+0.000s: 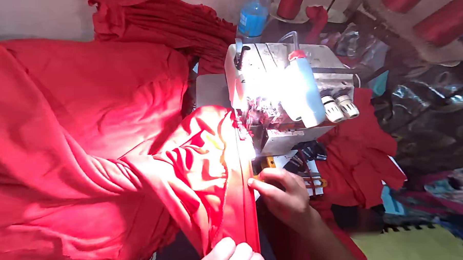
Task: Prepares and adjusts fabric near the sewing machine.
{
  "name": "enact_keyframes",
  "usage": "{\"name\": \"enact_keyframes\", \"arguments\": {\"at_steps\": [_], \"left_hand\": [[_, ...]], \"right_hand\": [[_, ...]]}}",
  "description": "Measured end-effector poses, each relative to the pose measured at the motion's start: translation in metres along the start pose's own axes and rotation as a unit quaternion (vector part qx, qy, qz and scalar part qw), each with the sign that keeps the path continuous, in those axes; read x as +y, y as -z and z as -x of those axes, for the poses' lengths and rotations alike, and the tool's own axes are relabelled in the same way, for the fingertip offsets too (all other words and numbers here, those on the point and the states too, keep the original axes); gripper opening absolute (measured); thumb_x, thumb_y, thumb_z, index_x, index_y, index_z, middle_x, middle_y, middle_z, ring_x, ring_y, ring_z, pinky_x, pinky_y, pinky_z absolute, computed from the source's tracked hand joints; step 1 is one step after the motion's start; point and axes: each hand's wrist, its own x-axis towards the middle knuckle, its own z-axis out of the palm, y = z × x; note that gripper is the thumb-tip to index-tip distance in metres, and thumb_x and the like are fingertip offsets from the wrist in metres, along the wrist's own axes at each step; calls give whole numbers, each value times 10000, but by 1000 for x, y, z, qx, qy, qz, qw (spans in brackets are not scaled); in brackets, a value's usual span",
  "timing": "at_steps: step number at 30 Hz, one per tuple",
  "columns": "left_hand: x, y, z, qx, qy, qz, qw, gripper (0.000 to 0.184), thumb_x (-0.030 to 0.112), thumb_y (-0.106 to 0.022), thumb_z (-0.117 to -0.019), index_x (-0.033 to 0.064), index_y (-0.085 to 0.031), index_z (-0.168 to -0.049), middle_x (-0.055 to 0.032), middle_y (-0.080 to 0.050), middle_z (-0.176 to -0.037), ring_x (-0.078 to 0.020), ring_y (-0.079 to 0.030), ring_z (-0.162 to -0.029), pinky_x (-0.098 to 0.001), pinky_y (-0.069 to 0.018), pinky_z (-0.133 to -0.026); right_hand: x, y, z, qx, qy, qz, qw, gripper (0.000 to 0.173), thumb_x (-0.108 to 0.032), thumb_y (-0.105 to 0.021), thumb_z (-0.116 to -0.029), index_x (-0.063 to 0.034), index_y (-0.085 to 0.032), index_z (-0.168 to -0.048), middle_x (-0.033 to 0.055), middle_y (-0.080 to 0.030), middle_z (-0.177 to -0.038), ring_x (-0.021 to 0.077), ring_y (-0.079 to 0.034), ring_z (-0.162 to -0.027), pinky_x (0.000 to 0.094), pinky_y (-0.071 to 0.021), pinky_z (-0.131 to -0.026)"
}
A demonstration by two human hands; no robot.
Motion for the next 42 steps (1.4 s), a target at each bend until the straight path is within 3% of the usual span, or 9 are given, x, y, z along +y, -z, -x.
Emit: {"name": "enact_keyframes", "arguments": {"at_steps": [5, 17, 22, 26, 29, 31, 35, 38, 42], "left_hand": [[-15, -11, -14, 45, 34, -82, 995, 275, 41, -505, -1002, 117, -636, -773, 1, -531, -664, -126, -452, -615, -259, -350, -604], [-34, -46, -8, 100, 68, -116, 986, 204, 85, -560, -959, 33, -743, -886, -71, -649, -711, -213, -586, -651, -335, -462, -638], [-32, -64, 55, 133, 50, -95, 985, 237, 197, -558, -1030, 115, -607, -1246, -76, -566, -1096, -233, -520, -1124, -317, -321, -1096], [-11, -96, 141, 49, 164, 32, 985, 228, 202, -534, -995, 103, -713, -1094, -111, -685, -987, -252, -646, -1015, -320, -499, -950], [-14, -128, 207, -9, 328, 34, 944, 301, 179, -563, -896, -11, -758, -1024, -243, -714, -1043, -407, -710, -983, -497, -588, -836], [-25, -129, 228, -33, 476, 74, 876, 317, 95, -610, -905, -114, -697, -1127, -349, -649, -1192, -532, -636, -1125, -636, -509, -957], [-57, -117, 226, -84, 643, 97, 755, 401, 172, -519, -1055, -165, -611, -1252, -379, -609, -1273, -512, -560, -1274, -616, -384, -1117], [-75, -112, 217, -184, 656, 126, 721, 446, 231, -461, -1091, -124, -577, -1335, -349, -562, -1375, -463, -499, -1362, -581, -339, -1158], [-78, -111, 204, -220, 530, 81, 815, 411, 217, -547, -1046, -118, -629, -1270, -321, -630, -1283, -410, -601, -1244, -468, -452, -1085]], "right_hand": [[22, -5, -23, -3, -9, -10, 1000, 113, -144, -630, -998, -103, -734, -1014, 110, -687, -948, 120, -655, -827, 196, -531, -735], [27, -2, -37, -54, -54, -1, 997, 341, -215, -514, -980, -48, -789, -1094, 140, -719, -991, 160, -677, -806, 268, -535, -641], [22, 72, 9, -60, -195, 57, 977, 210, -116, -592, -947, -28, -750, -1055, 127, -698, -1065, 130, -681, -863, 266, -587, -737], [25, 122, 53, -213, -312, 169, 911, 176, -12, -594, -891, 13, -756, -957, 191, -721, -1031, 350, -699, -986, 498, -572, -856], [32, 121, 72, -239, -279, 181, 912, 215, -26, -552, -901, 24, -753, -957, 223, -705, -1063, 419, -662, -1052, 546, -537, -900], [37, 119, 76, -246, -243, 183, 921, 257, -114, -534, -943, 31, -745, -969, 241, -687, -1092, 443, -645, -1054, 559, -522, -902], [47, 123, 75, -282, -205, 171, 922, 334, -197, -489, -990, 46, -718, -968, 271, -665, -1137, 496, -623, -1078, 634, -487, -890], [42, 130, 74, -304, -212, 175, 912, 314, -175, -493, -980, 77, -679, -958, 305, -636, -1114, 541, -605, -1059, 667, -477, -864], [24, 137, 81, -299, -240, 199, 902, 312, -133, -486, -944, 137, -640, -963, 341, -612, -1082, 559, -606, -1014, 670, -487, -846]]}}
